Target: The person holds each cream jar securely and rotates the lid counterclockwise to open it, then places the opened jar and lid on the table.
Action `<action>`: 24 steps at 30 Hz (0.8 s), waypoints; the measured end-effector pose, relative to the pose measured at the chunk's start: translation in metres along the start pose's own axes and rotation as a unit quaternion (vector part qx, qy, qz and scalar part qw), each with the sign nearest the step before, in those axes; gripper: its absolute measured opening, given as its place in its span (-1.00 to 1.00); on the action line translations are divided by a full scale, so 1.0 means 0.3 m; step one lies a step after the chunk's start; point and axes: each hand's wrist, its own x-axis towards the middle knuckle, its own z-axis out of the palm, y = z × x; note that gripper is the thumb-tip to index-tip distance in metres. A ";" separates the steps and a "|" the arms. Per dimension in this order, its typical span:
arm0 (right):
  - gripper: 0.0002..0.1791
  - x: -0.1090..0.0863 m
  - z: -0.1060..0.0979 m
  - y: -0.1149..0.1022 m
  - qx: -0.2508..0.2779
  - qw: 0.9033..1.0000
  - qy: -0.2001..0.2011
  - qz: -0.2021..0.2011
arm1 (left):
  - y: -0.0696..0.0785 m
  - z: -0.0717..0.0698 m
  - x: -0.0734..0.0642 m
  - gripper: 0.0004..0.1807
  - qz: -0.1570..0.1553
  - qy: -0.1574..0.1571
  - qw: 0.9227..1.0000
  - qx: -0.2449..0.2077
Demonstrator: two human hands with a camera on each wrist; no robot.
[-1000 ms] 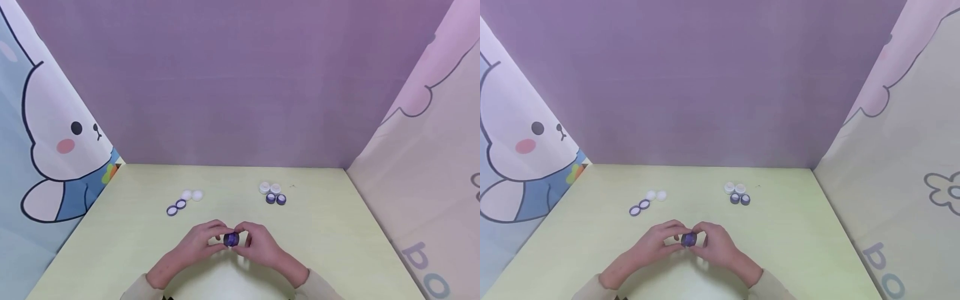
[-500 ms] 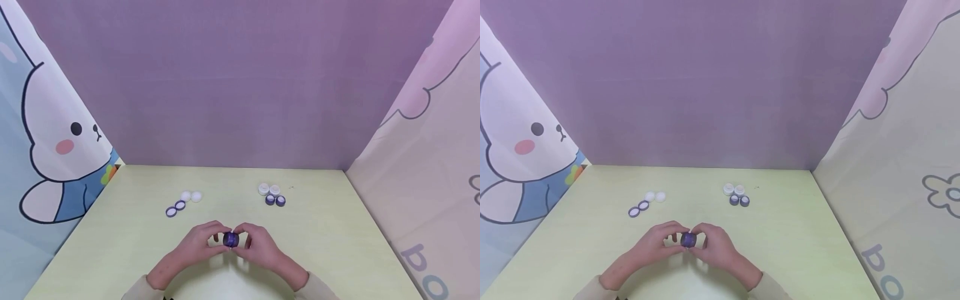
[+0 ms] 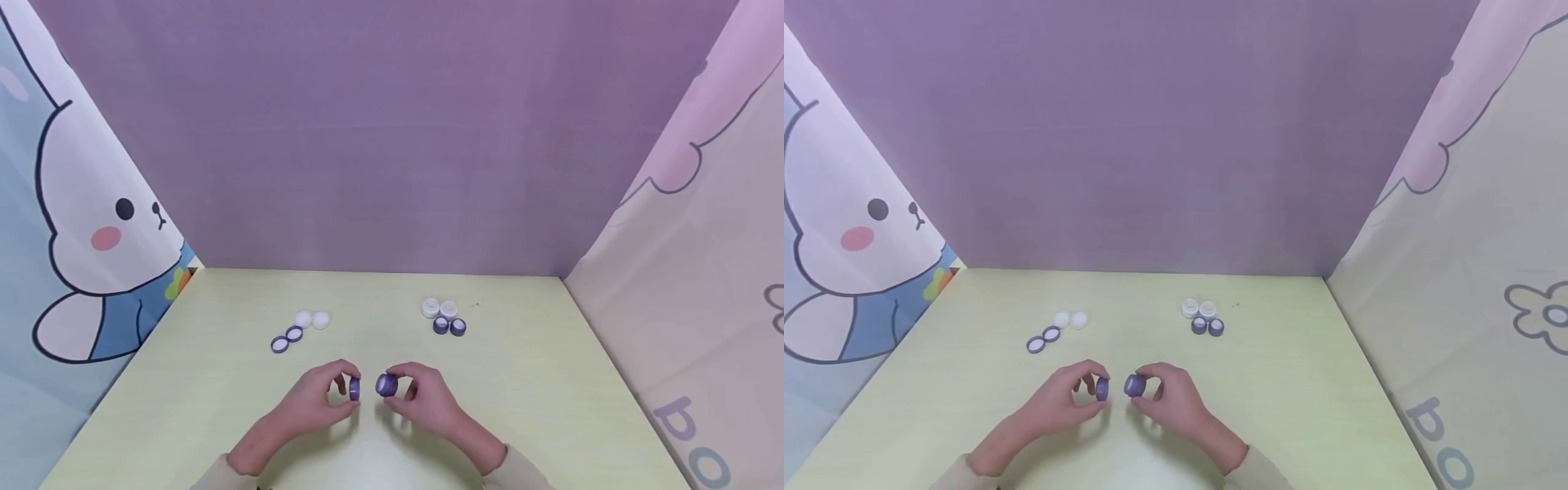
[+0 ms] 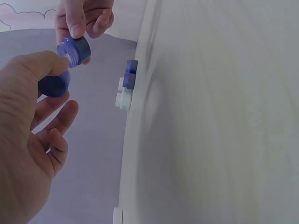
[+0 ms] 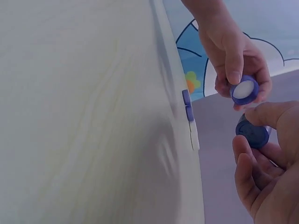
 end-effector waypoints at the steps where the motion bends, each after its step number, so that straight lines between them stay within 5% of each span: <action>1: -0.56 -0.003 0.000 0.002 0.003 1.000 0.001 0.006 | -0.004 -0.002 -0.004 -0.54 -0.005 -0.001 1.000 0.004; 17: -0.58 -0.029 0.003 0.031 0.023 0.999 -0.005 0.044 | -0.069 -0.049 -0.050 -0.52 -0.030 -0.024 0.999 0.024; 24: -0.58 -0.018 0.004 0.026 0.031 0.998 -0.012 0.044 | -0.094 -0.091 -0.053 -0.56 -0.051 -0.003 0.998 0.041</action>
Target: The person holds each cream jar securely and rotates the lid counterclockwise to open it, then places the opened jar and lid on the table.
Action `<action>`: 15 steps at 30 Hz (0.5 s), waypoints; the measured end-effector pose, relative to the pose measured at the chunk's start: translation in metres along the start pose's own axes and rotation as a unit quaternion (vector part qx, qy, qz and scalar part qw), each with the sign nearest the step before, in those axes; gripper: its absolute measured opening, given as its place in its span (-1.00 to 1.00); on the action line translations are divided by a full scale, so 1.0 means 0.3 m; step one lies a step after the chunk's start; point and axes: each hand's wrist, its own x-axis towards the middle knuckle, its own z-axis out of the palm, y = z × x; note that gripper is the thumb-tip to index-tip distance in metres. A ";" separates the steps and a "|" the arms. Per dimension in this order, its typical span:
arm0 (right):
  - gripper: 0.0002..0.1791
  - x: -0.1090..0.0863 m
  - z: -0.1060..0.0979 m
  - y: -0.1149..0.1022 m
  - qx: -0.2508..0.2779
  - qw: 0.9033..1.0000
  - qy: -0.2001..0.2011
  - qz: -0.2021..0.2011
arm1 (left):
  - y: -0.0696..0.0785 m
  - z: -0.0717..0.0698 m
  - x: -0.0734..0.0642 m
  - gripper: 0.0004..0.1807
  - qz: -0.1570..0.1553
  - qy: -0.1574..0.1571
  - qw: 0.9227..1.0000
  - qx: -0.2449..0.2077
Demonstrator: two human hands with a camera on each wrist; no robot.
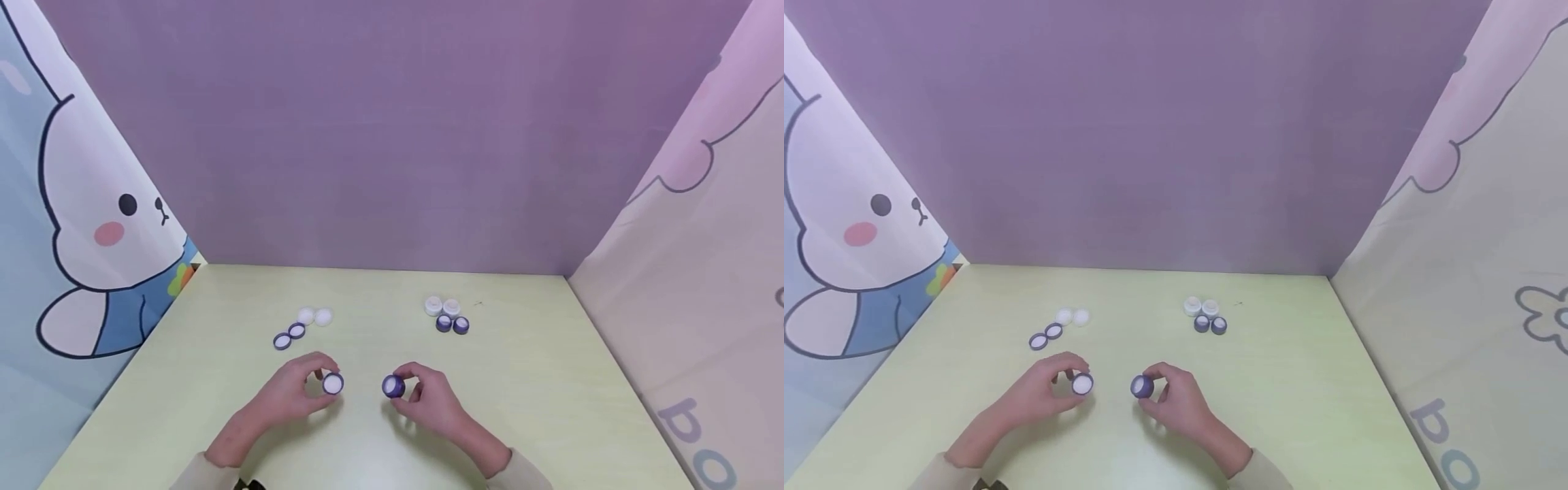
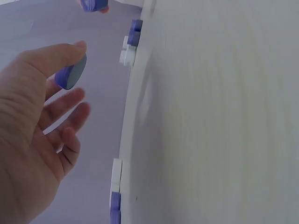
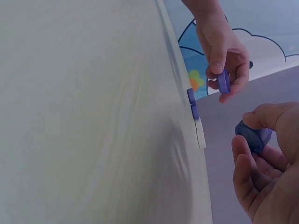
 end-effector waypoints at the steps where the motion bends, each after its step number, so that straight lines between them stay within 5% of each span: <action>1: -0.58 0.001 0.000 0.000 0.001 1.000 0.000 -0.002 | -0.004 -0.004 0.000 -0.55 -0.005 0.004 1.000 0.002; 8: -0.59 -0.001 0.000 -0.003 -0.004 1.000 0.002 -0.008 | -0.045 -0.028 -0.003 -0.53 -0.020 0.041 0.999 0.010; 15: -0.59 -0.012 0.004 0.000 0.001 1.000 -0.003 -0.006 | -0.094 -0.061 0.006 -0.56 -0.057 0.032 0.997 0.039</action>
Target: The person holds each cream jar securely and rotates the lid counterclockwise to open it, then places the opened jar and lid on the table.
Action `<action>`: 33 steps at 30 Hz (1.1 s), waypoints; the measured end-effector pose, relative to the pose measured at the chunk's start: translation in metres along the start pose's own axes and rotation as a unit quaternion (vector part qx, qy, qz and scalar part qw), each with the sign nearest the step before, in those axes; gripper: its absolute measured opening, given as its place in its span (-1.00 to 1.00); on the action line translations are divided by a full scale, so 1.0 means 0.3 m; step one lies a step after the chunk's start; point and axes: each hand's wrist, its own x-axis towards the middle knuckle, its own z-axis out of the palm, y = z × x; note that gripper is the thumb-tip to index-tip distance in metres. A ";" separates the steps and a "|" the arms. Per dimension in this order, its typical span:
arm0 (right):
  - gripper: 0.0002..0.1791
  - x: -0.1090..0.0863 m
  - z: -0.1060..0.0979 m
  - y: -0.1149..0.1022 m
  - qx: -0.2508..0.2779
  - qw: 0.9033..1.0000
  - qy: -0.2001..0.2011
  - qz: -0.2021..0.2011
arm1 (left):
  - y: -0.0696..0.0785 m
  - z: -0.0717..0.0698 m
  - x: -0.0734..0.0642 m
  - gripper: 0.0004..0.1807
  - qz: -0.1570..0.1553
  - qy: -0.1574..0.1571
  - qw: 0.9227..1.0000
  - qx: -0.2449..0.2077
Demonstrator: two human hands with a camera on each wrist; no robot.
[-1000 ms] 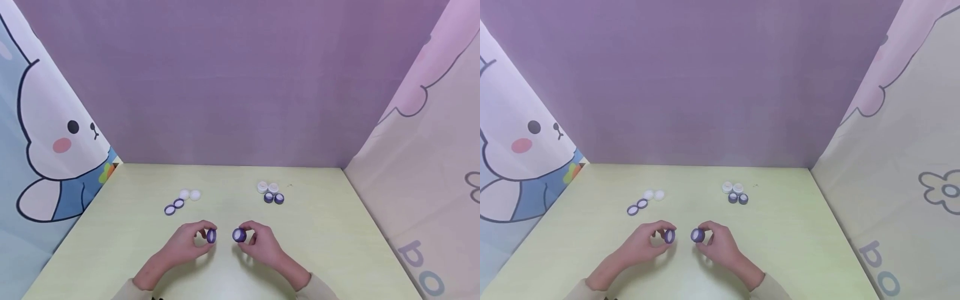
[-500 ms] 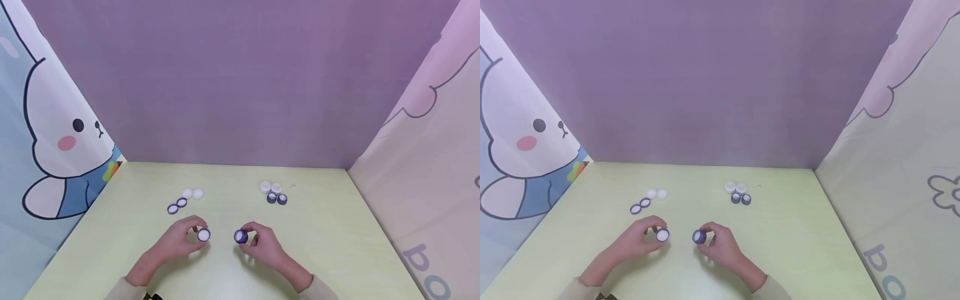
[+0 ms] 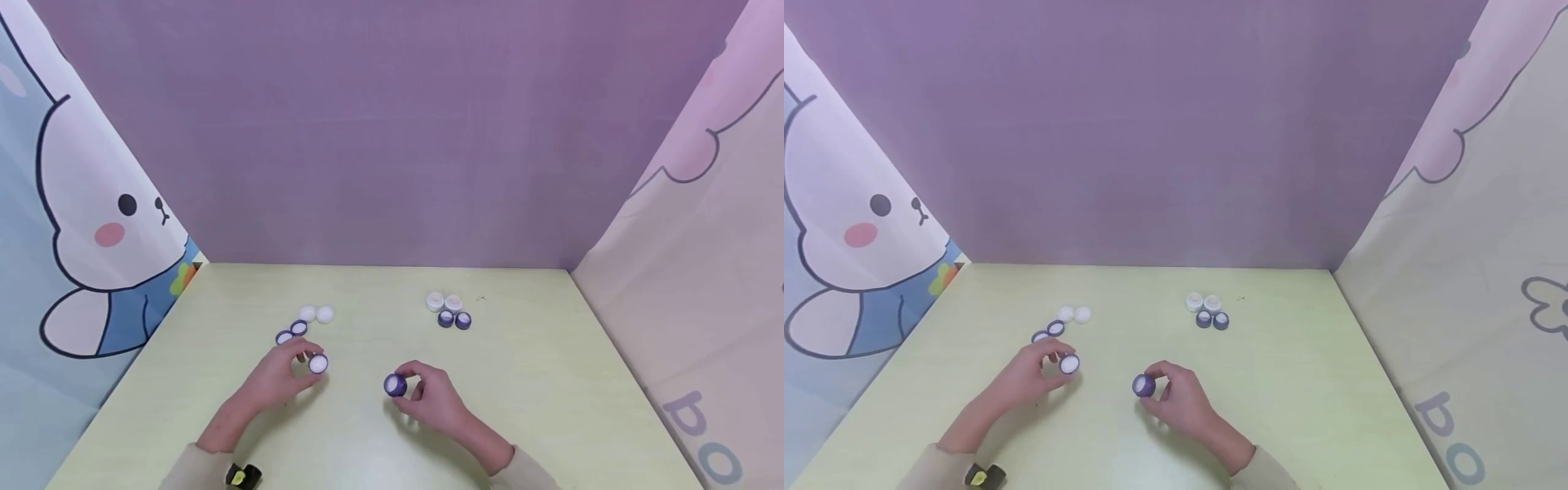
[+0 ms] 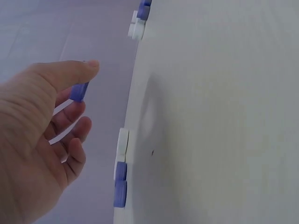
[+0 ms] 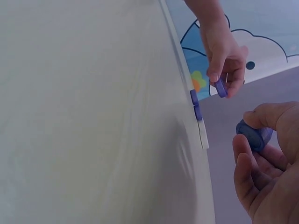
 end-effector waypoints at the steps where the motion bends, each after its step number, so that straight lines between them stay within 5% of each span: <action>1: -0.59 -0.001 0.001 0.000 0.001 1.000 -0.002 0.000 | -0.005 -0.006 0.002 -0.56 0.000 0.003 1.000 0.006; 10: -0.59 -0.003 0.008 0.006 0.012 1.000 -0.006 -0.004 | -0.057 -0.036 0.036 -0.57 0.012 0.028 0.998 0.047; 19: -0.59 0.000 0.016 0.004 0.007 1.000 -0.007 -0.005 | -0.120 -0.044 0.069 -0.56 -0.010 0.031 0.997 0.067; 26: -0.59 0.008 0.029 -0.009 0.014 1.000 -0.009 -0.006 | -0.155 -0.058 0.076 -0.57 -0.031 0.026 0.998 0.058; 33: -0.60 0.015 0.033 -0.016 0.012 1.000 -0.013 -0.011 | -0.181 -0.065 0.093 -0.55 -0.016 0.039 0.998 0.043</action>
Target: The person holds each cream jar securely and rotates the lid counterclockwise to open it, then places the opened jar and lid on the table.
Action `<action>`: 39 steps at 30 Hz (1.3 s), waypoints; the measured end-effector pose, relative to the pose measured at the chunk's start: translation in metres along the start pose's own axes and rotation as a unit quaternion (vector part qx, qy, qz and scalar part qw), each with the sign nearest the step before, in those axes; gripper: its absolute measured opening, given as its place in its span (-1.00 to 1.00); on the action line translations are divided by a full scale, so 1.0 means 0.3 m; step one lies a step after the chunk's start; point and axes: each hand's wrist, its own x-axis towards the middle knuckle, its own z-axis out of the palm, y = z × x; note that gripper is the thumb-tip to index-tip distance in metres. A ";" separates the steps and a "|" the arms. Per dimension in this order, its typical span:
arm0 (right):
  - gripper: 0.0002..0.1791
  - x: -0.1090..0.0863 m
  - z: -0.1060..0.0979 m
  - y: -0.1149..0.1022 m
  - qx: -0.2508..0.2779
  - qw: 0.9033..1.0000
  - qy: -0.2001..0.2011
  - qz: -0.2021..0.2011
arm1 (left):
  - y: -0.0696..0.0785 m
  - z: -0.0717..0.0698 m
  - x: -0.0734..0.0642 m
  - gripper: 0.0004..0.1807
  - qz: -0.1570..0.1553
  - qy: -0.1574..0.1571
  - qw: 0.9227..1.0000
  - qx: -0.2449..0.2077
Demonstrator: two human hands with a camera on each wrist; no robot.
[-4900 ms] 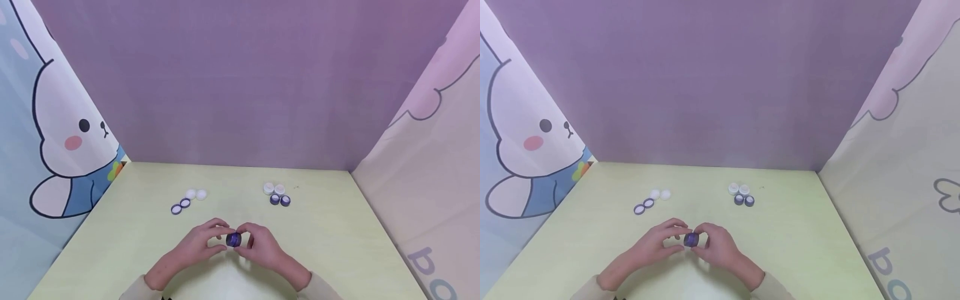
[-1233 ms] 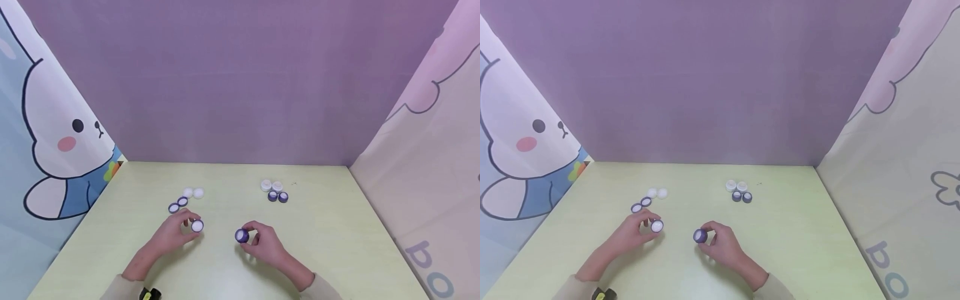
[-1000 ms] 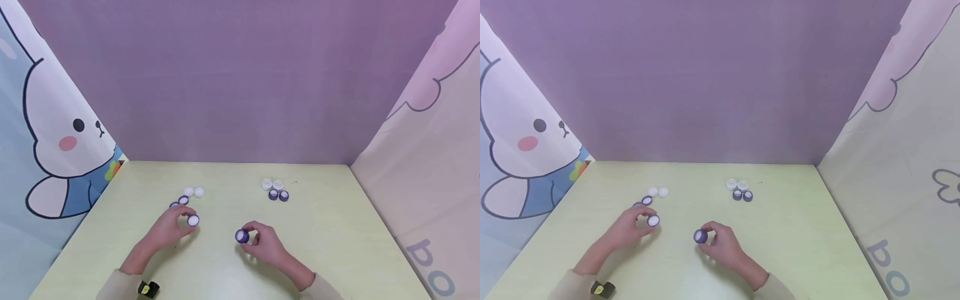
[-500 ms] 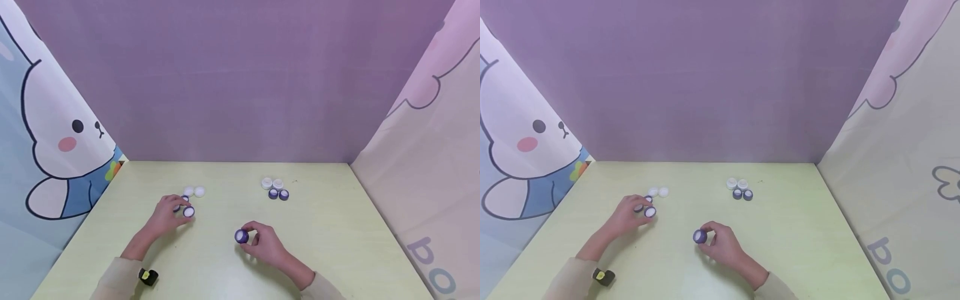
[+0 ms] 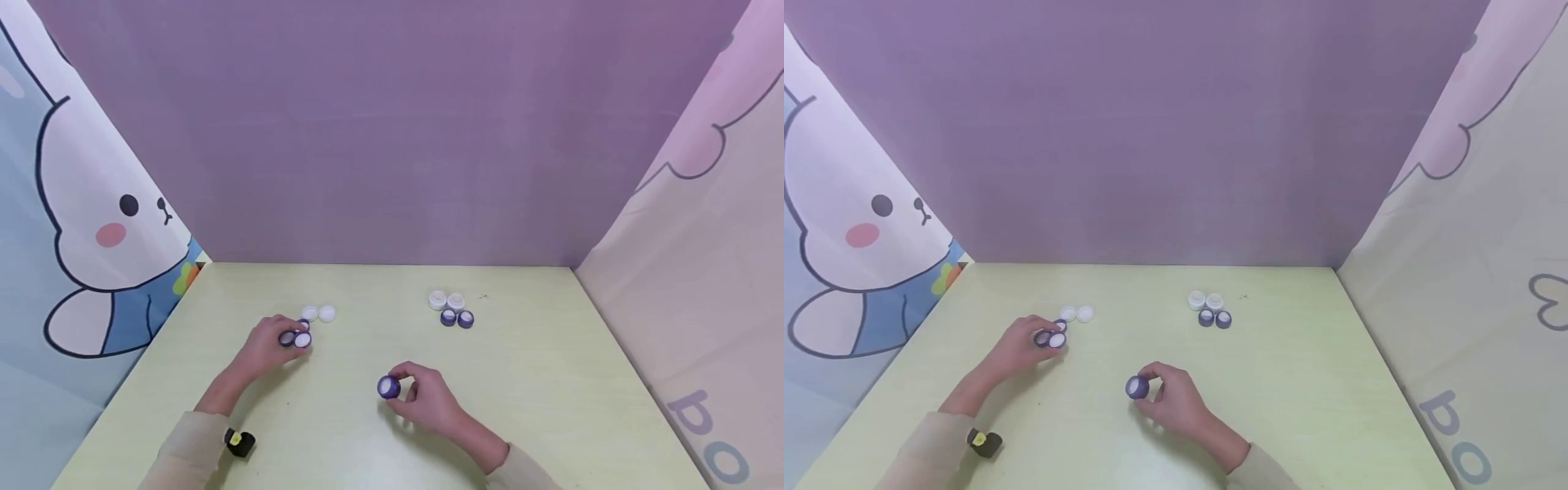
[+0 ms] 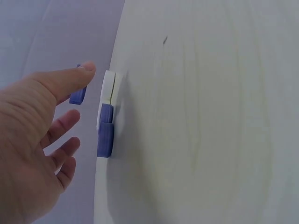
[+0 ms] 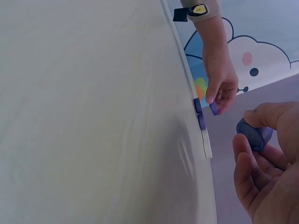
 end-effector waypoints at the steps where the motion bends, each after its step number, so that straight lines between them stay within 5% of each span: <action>1: -0.60 0.000 0.001 0.000 -0.002 1.000 -0.001 -0.001 | -0.001 0.000 0.000 -0.55 0.000 -0.002 1.000 0.002; 17: -0.60 -0.004 0.007 0.008 0.001 1.000 -0.004 -0.001 | -0.007 0.010 0.007 -0.56 -0.008 -0.047 0.999 -0.018; 39: -0.60 -0.022 0.006 0.009 -0.003 1.000 -0.002 0.011 | -0.002 0.031 -0.004 -0.58 -0.007 -0.057 0.996 0.070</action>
